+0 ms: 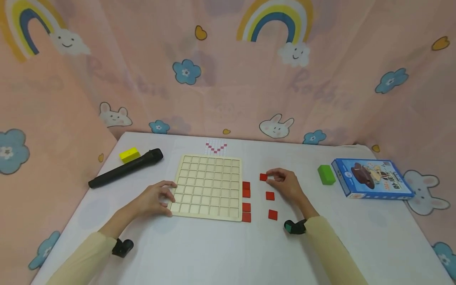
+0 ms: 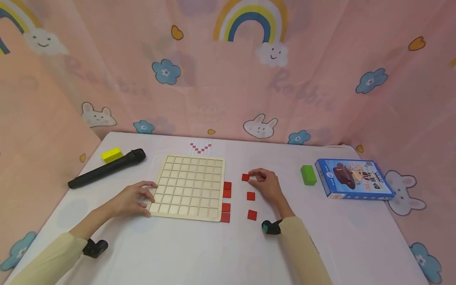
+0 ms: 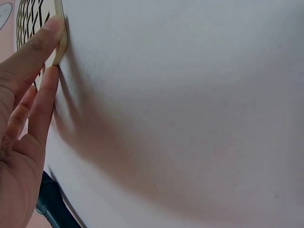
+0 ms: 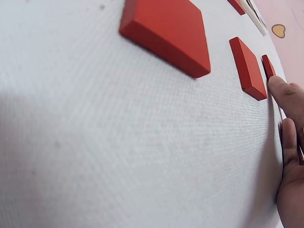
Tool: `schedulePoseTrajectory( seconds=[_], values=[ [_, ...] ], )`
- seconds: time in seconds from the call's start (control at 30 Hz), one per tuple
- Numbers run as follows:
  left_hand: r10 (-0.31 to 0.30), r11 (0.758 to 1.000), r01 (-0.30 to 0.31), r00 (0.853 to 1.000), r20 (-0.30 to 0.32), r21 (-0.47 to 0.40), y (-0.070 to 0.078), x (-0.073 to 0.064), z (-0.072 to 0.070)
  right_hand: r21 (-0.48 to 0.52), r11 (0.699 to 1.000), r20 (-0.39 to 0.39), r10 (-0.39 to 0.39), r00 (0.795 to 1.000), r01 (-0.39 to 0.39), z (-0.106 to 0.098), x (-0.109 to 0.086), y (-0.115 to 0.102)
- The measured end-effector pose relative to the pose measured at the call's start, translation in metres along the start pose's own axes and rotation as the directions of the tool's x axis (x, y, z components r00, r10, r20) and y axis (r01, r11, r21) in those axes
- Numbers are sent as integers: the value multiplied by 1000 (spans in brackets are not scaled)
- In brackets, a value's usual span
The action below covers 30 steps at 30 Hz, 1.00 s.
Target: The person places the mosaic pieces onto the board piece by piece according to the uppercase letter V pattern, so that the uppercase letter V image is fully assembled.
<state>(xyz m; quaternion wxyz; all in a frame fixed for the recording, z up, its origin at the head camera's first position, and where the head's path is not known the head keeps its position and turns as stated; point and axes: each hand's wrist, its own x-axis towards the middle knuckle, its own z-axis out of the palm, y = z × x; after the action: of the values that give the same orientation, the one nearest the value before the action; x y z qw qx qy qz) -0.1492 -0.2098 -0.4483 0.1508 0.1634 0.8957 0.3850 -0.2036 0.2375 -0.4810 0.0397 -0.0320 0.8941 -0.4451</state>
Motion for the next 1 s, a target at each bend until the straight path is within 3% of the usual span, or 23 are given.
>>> schedulePoseTrajectory(
  seconds=[0.37, 0.57, 0.8, 1.0],
  values=[
    [-55, 996, 54, 998, -5, -69, 2, 0, 3, 63, 998, -58, -26, 998, 29, 0, -9, 6],
    [-52, 997, 52, 999, 5, -57, 1, 1, 5, 137, 990, -65, 26, 998, -17, 1, -20, 7],
    [-23, 1000, 23, 1000, -19, 17, 2, 1, 7, 227, 973, -106, 73, 992, -48, -1, -33, 5],
    [-39, 999, 38, 999, -20, -1, 4, 0, 4, 264, 961, -122, 117, 986, -81, -6, -33, 4]
  ],
)
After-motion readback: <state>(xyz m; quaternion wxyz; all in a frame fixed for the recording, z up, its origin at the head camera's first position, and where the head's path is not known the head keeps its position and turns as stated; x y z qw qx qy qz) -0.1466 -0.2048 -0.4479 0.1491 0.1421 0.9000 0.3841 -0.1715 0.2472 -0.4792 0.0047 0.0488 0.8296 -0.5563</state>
